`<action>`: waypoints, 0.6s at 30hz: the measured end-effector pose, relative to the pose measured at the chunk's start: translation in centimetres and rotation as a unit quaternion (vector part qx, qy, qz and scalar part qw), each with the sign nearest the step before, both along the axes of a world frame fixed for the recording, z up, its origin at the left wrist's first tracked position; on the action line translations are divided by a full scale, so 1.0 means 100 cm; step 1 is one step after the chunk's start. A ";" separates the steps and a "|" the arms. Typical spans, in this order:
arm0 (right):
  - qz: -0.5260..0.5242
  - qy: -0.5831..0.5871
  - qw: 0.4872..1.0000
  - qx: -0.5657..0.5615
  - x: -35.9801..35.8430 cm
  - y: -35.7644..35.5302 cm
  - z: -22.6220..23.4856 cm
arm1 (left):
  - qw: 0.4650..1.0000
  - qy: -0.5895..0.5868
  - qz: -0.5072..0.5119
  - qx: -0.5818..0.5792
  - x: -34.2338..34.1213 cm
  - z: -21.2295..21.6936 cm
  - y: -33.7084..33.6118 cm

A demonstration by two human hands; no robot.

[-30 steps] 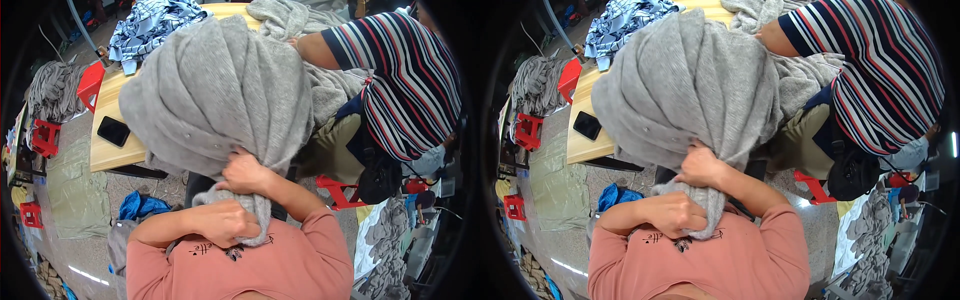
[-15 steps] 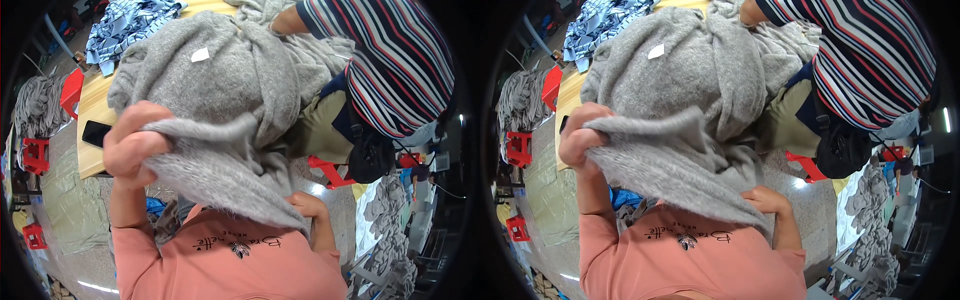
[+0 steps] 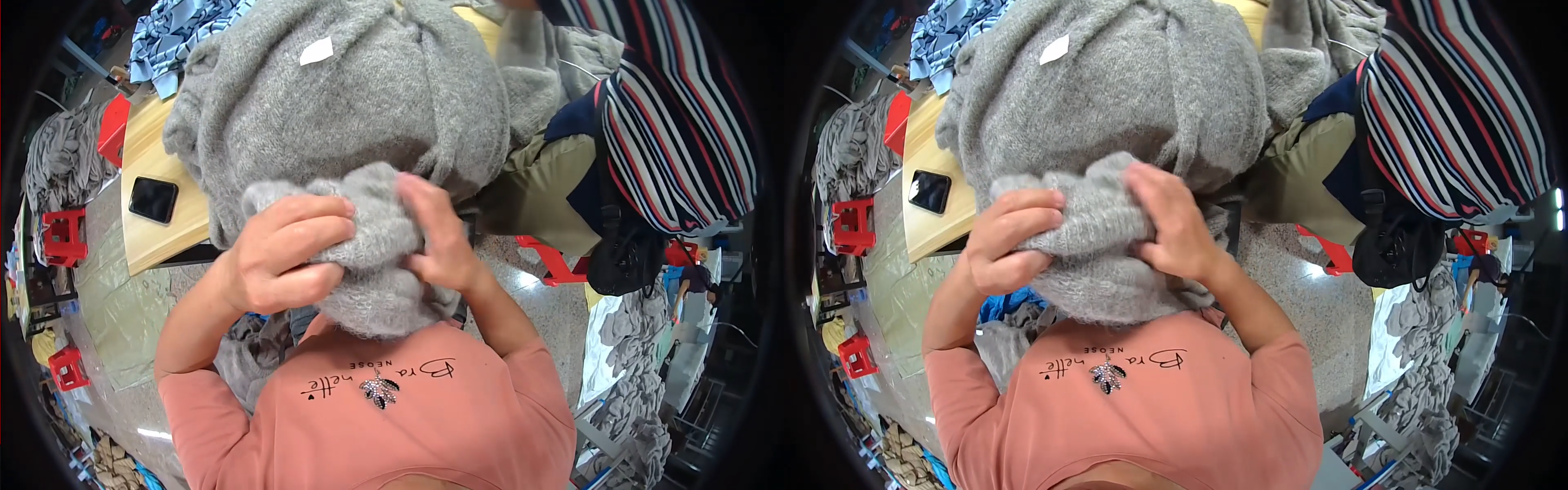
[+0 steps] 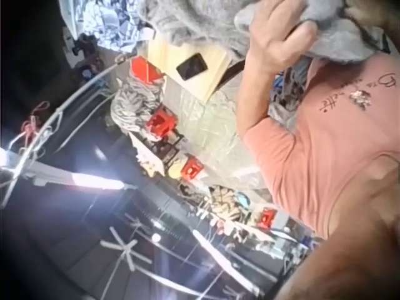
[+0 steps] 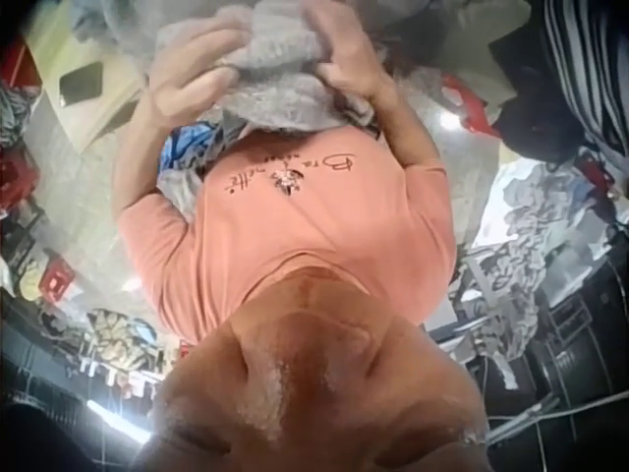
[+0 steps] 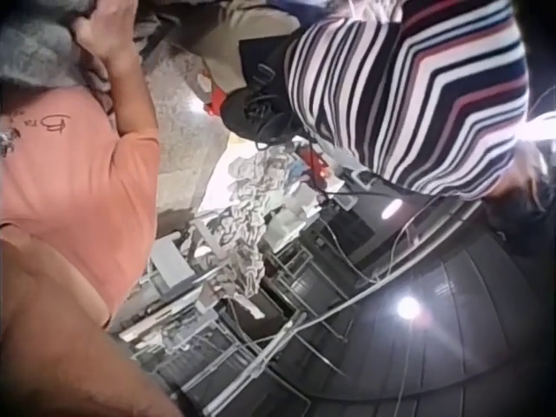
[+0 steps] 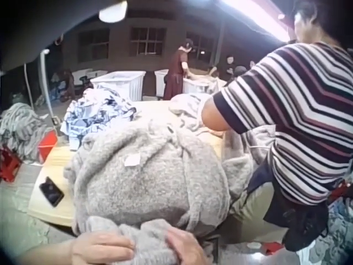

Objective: Inspecting fuzzy grey sweaters and removing loose threads or lint by hand on a factory floor.

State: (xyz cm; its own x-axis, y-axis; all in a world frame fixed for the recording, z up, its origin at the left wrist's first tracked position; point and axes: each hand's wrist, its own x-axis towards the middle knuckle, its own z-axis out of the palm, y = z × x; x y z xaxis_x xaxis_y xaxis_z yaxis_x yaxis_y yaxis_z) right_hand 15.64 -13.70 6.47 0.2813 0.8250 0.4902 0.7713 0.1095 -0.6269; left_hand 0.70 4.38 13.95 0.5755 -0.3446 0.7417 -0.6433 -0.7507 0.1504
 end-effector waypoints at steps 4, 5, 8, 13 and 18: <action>0.046 0.335 0.941 -0.029 0.000 0.018 -0.040 | 0.989 -0.003 0.151 0.004 -0.018 -0.026 0.010; -0.008 0.360 0.932 -0.045 0.000 0.015 -0.034 | 0.969 -0.005 0.243 0.037 -0.027 -0.030 0.019; -0.086 0.564 0.821 -0.007 0.028 -0.009 -0.044 | 0.932 -0.010 0.356 0.069 -0.073 -0.045 0.062; -0.163 0.566 0.805 0.066 0.063 -0.066 -0.055 | 0.882 -0.051 0.464 0.056 -0.115 -0.059 0.086; -0.310 0.469 0.816 0.131 0.053 -0.062 -0.093 | 0.932 0.315 0.162 -0.083 -0.074 -0.097 0.006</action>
State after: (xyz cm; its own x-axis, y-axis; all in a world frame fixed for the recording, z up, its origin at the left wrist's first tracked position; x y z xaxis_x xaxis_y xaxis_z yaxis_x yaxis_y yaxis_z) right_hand 20.93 -19.88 -2.80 0.9584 0.2820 -0.0437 -0.0763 0.1057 -0.9915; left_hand -6.74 4.98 4.25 0.9683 0.0117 0.2495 -0.1324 -0.8227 0.5528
